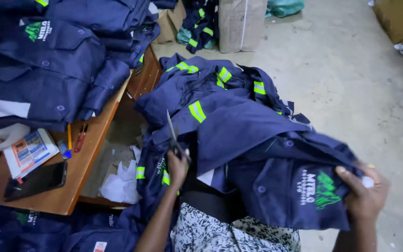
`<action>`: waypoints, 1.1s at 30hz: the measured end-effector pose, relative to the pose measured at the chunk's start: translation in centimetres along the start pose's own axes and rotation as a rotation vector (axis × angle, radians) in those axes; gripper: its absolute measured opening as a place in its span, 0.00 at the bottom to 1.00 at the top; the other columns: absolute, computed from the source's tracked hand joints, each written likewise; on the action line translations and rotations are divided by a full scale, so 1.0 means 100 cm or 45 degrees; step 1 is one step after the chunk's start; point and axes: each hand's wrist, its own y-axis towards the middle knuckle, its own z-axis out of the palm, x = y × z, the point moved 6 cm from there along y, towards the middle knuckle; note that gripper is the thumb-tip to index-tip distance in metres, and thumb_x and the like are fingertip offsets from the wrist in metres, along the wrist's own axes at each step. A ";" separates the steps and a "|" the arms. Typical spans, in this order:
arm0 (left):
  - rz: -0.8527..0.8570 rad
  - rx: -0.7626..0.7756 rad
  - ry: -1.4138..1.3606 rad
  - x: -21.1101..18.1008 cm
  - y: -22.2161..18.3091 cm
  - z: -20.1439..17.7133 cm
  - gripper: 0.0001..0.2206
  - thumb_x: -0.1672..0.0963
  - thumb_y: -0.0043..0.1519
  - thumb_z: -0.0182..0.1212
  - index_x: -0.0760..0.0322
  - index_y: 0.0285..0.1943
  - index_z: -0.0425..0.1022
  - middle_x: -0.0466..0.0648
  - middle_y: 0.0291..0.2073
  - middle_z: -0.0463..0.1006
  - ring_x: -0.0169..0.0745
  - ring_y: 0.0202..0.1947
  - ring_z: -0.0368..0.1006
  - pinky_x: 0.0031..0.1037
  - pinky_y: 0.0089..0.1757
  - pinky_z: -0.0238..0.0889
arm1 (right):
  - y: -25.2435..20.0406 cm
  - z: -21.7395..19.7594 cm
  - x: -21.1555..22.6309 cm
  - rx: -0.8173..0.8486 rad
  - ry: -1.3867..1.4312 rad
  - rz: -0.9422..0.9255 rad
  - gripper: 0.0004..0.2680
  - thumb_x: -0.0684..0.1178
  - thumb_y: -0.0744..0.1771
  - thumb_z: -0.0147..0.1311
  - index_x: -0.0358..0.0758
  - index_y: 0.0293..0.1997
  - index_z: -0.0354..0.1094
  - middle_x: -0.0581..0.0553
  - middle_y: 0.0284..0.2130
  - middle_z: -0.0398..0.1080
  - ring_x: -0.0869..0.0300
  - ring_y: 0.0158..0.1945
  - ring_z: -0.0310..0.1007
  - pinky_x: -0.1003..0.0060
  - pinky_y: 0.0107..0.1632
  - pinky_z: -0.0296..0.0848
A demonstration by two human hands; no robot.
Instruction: Trimming excess backing material from embroidered logos on work jackets using scissors
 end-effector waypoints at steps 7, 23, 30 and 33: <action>-0.156 0.253 -0.282 0.039 0.093 0.107 0.17 0.50 0.69 0.51 0.70 0.51 0.71 0.60 0.37 0.79 0.60 0.35 0.75 0.46 0.39 0.67 | -0.078 0.096 -0.055 0.568 -0.372 0.743 0.13 0.48 0.65 0.65 0.28 0.49 0.82 0.41 0.25 0.73 0.58 0.26 0.66 0.64 0.29 0.62; 0.065 0.871 -0.111 -0.213 -0.175 -0.135 0.25 0.45 0.55 0.72 0.61 0.51 0.73 0.48 0.35 0.80 0.43 0.33 0.75 0.35 0.41 0.70 | -0.190 0.261 -0.050 1.659 0.519 0.876 0.17 0.36 0.69 0.49 0.38 0.67 0.66 0.50 0.49 0.71 0.66 0.48 0.66 0.72 0.54 0.62; -0.243 0.559 -1.004 -0.117 -0.167 -0.109 0.09 0.66 0.56 0.68 0.65 0.39 0.74 0.40 0.21 0.67 0.29 0.19 0.57 0.23 0.24 0.51 | -0.169 0.270 0.013 1.867 -0.028 0.274 0.20 0.48 0.70 0.49 0.39 0.73 0.60 0.49 0.66 0.70 0.61 0.63 0.68 0.62 0.67 0.63; -0.360 0.425 -1.571 -0.104 -0.158 -0.080 0.16 0.67 0.54 0.68 0.58 0.27 0.64 0.39 0.20 0.63 0.30 0.22 0.57 0.25 0.33 0.54 | -0.132 0.268 -0.064 1.711 -0.330 0.314 0.09 0.45 0.69 0.56 0.40 0.53 0.78 0.54 0.45 0.81 0.66 0.43 0.74 0.68 0.52 0.74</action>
